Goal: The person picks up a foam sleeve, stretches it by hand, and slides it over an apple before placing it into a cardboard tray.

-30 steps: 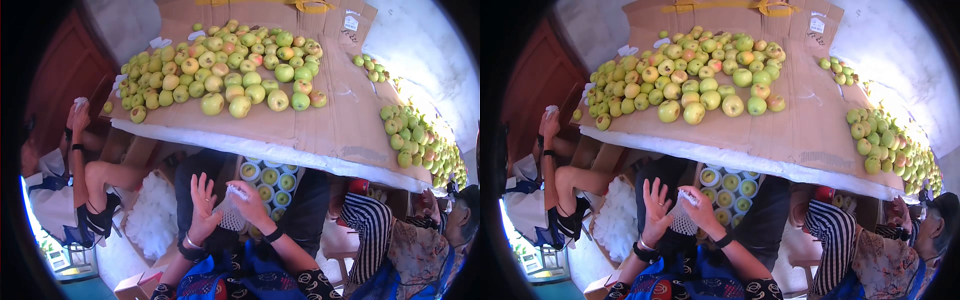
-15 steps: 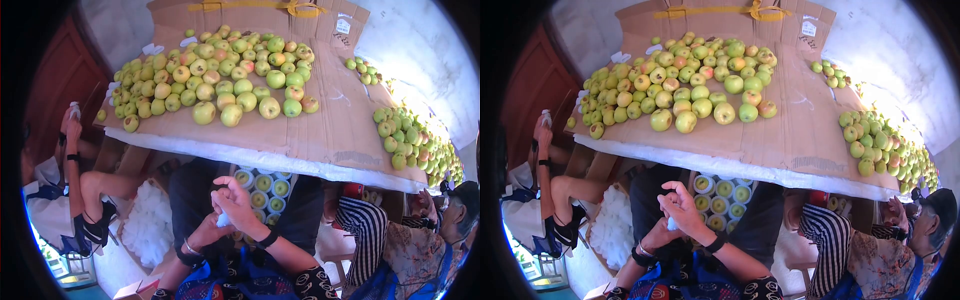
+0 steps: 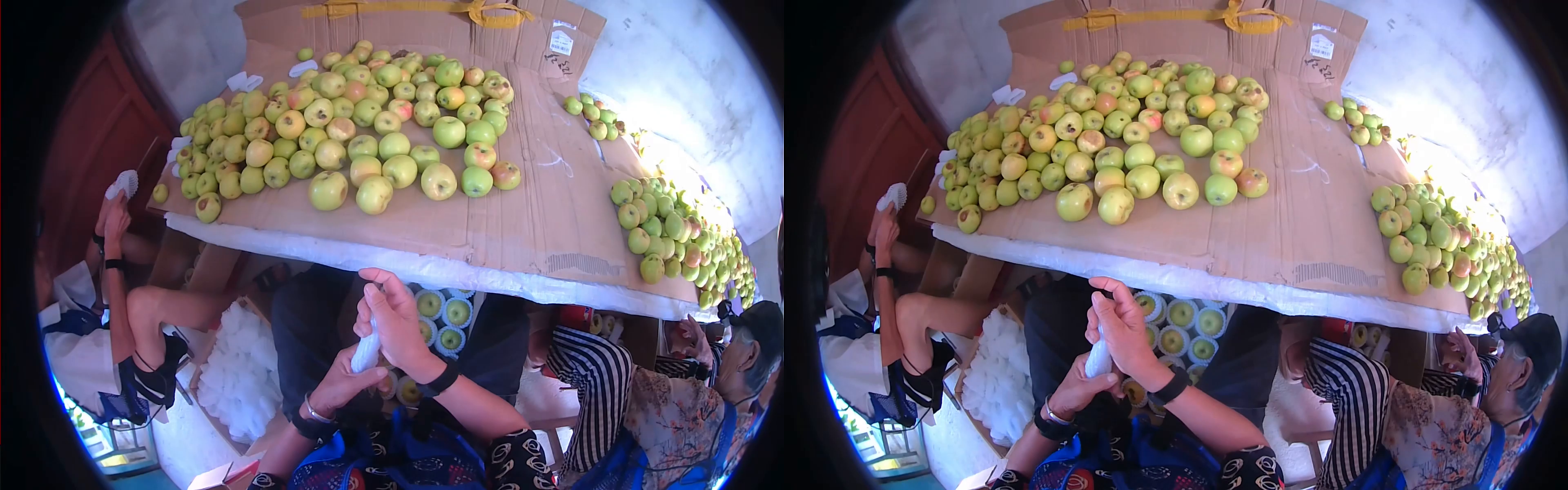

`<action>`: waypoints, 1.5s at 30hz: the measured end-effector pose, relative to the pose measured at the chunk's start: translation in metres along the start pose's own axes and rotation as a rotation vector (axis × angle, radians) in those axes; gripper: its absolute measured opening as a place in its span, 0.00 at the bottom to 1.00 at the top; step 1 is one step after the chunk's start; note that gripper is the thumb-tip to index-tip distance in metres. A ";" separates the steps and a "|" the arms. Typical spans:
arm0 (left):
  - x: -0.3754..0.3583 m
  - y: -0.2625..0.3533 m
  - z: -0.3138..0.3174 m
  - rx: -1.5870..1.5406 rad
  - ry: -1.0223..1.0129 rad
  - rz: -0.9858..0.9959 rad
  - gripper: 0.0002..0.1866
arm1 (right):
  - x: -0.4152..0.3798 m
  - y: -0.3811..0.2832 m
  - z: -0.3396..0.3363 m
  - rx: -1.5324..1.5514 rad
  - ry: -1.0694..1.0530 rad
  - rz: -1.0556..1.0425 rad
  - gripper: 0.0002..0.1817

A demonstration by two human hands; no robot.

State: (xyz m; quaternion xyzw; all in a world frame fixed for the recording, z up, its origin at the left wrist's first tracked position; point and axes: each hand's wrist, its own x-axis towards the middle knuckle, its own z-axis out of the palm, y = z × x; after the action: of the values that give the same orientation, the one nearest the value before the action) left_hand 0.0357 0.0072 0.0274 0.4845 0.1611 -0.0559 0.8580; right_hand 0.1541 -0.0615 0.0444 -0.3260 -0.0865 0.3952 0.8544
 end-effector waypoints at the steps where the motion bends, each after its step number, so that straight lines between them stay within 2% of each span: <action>1: 0.002 -0.002 -0.004 0.124 -0.005 0.004 0.06 | 0.000 0.000 -0.001 0.001 0.004 0.000 0.13; 3: 0.005 -0.007 -0.007 0.250 -0.010 0.005 0.07 | 0.001 -0.002 -0.001 0.065 -0.012 0.052 0.14; 5: 0.007 -0.016 -0.003 0.521 0.076 -0.031 0.08 | 0.002 -0.008 0.002 -0.001 -0.052 0.067 0.15; 6: 0.008 -0.016 -0.001 0.519 0.077 -0.034 0.08 | 0.002 -0.011 0.003 -0.071 -0.091 0.077 0.16; 10: 0.017 -0.021 0.002 0.449 0.060 0.087 0.06 | 0.010 -0.019 -0.013 -0.036 -0.062 0.060 0.16; 12: 0.015 -0.021 -0.002 0.410 0.050 0.108 0.08 | 0.015 -0.018 -0.030 -0.190 -0.100 0.096 0.20; 13: 0.012 -0.016 -0.008 0.287 0.062 0.042 0.12 | 0.016 -0.024 -0.036 -0.192 -0.095 0.096 0.20; 14: 0.010 -0.012 -0.014 0.167 0.072 -0.022 0.16 | 0.017 -0.031 -0.042 -0.393 -0.106 -0.002 0.23; 15: 0.010 -0.012 -0.019 0.162 0.091 0.096 0.21 | 0.019 -0.042 -0.047 -0.593 -0.117 -0.099 0.26; 17: 0.006 -0.009 -0.031 0.064 0.236 0.136 0.23 | 0.023 -0.098 -0.064 -0.841 0.056 -0.180 0.29; 18: 0.005 -0.013 -0.044 0.045 0.260 0.106 0.24 | 0.035 -0.110 -0.083 -0.772 0.255 -0.326 0.25; 19: 0.006 -0.018 -0.060 0.028 0.280 0.080 0.26 | 0.054 -0.128 -0.116 -0.877 0.323 -0.549 0.28; 21: 0.008 -0.016 -0.070 0.006 0.234 0.105 0.25 | 0.076 -0.167 -0.152 -1.090 0.488 -0.663 0.33; 22: 0.010 -0.011 -0.067 0.086 0.245 0.126 0.25 | 0.084 -0.180 -0.161 -1.088 0.488 -0.664 0.33; 24: 0.013 -0.001 -0.061 0.163 0.250 0.116 0.21 | 0.098 -0.197 -0.176 -1.389 0.612 -0.495 0.40; 27: 0.019 -0.003 -0.049 0.225 0.342 0.195 0.18 | 0.123 -0.200 -0.203 -1.557 0.535 -0.537 0.42; 30: 0.006 -0.006 -0.066 0.279 0.334 0.104 0.17 | 0.133 -0.200 -0.202 -1.657 0.497 -0.457 0.40; 33: 0.002 -0.013 -0.080 0.289 0.258 0.043 0.17 | 0.141 -0.205 -0.214 -1.655 0.459 -0.479 0.39; 37: 0.000 -0.016 -0.068 0.084 0.277 0.186 0.15 | 0.118 -0.209 -0.201 -1.634 0.522 -0.482 0.36; 39: -0.005 -0.026 -0.074 -0.020 0.291 0.254 0.13 | 0.086 -0.204 -0.182 -1.171 0.647 -0.500 0.33; 42: -0.010 -0.040 -0.085 -0.028 0.281 0.222 0.12 | 0.035 -0.197 -0.144 -1.042 0.645 -0.476 0.31; 44: -0.010 -0.042 -0.082 -0.085 0.259 0.240 0.12 | 0.008 -0.182 -0.163 -0.930 0.452 -0.452 0.28; 45: -0.011 -0.042 -0.081 -0.134 0.253 0.253 0.12 | -0.008 -0.167 -0.151 -0.647 0.389 -0.434 0.26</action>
State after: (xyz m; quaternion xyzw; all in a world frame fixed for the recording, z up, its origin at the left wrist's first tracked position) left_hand -0.0032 0.0534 -0.0422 0.4459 0.2087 0.1247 0.8615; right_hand 0.3134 -0.2211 0.0331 -0.6198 -0.1097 0.0904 0.7718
